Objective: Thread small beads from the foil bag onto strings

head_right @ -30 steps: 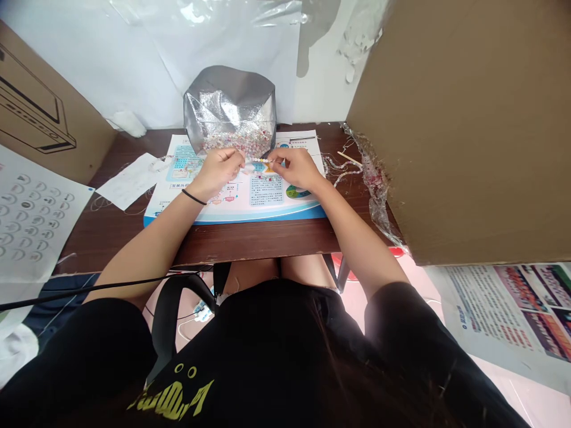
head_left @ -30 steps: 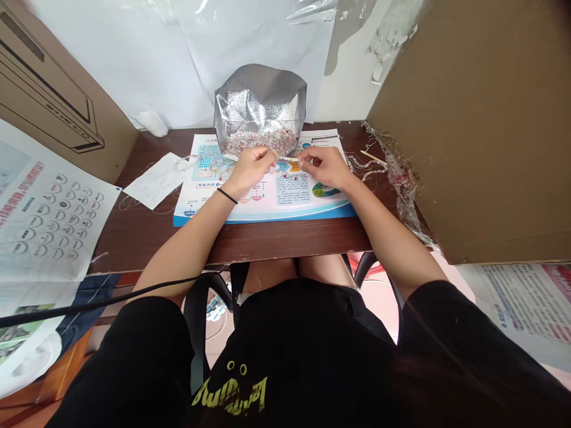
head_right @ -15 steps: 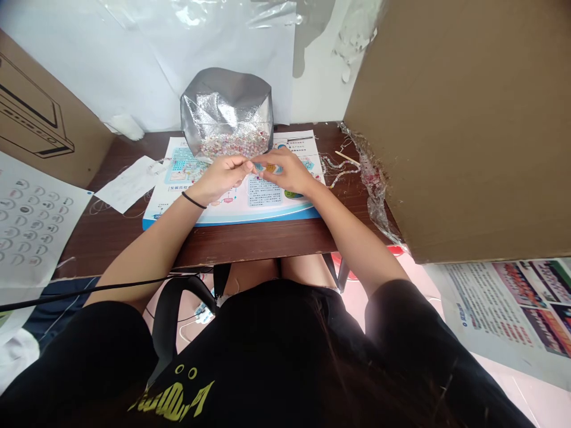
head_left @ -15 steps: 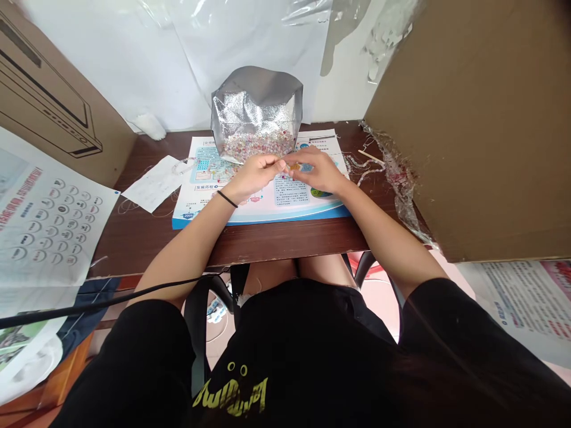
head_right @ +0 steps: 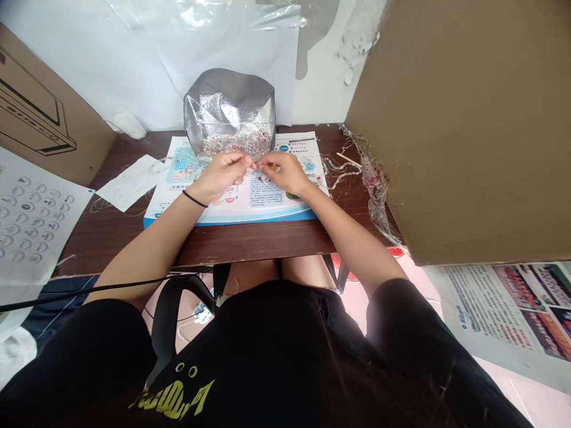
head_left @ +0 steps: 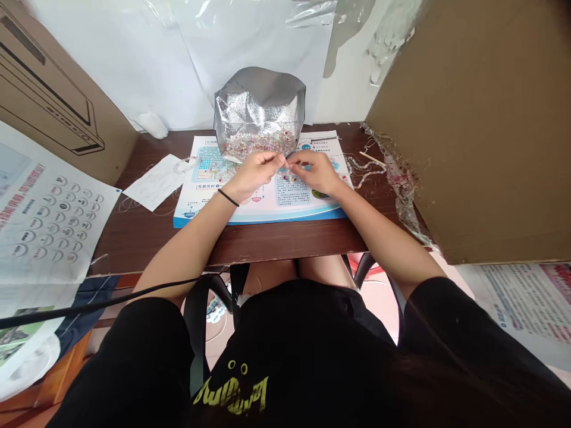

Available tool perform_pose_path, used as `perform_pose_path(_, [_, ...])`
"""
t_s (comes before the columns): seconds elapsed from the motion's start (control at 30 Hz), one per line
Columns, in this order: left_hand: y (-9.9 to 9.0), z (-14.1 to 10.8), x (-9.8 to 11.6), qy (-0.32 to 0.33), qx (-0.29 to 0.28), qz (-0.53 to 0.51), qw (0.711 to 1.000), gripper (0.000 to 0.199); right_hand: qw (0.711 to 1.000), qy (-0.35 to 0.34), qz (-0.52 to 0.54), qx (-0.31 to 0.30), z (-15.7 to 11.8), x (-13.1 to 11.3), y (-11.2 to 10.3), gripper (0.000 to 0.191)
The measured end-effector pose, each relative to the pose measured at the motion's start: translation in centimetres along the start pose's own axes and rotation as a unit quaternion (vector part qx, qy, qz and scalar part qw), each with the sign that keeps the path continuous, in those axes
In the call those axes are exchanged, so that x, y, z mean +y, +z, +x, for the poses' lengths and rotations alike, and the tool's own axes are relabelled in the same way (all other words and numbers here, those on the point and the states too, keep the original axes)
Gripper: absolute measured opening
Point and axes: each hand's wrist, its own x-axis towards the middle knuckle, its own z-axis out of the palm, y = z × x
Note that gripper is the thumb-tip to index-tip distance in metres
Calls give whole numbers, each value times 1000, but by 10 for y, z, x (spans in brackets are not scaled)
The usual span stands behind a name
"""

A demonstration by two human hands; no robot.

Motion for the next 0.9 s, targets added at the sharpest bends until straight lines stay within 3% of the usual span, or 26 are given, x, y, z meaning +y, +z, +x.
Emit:
perform_pose_path(0.17, [-7, 2, 9, -9, 50, -63, 997, 40, 993, -11, -89, 76, 4, 13, -24, 23])
perform_pose_path(0.37, [-10, 3, 19, -44, 87, -191, 977, 37, 991, 13, -111, 77, 2, 37, -38, 20])
perform_pose_path(0.5, [-7, 2, 23, -57, 87, -200, 974, 38, 994, 39, -63, 84, 4, 45, -41, 24])
perform_pose_path(0.7, [-8, 5, 11, -42, 83, -85, 992, 31, 991, 62, 27, 115, 12, 56, -47, 35])
perform_pose_path(0.8, [-10, 7, 0, -32, 84, -8, 996, 28, 986, 91, -65, 121, 9, 54, -50, 34])
perform_pose_path(0.9, [-11, 7, -5, -22, 115, 56, 992, 20, 961, 154, -213, 90, 1, 47, -52, 30])
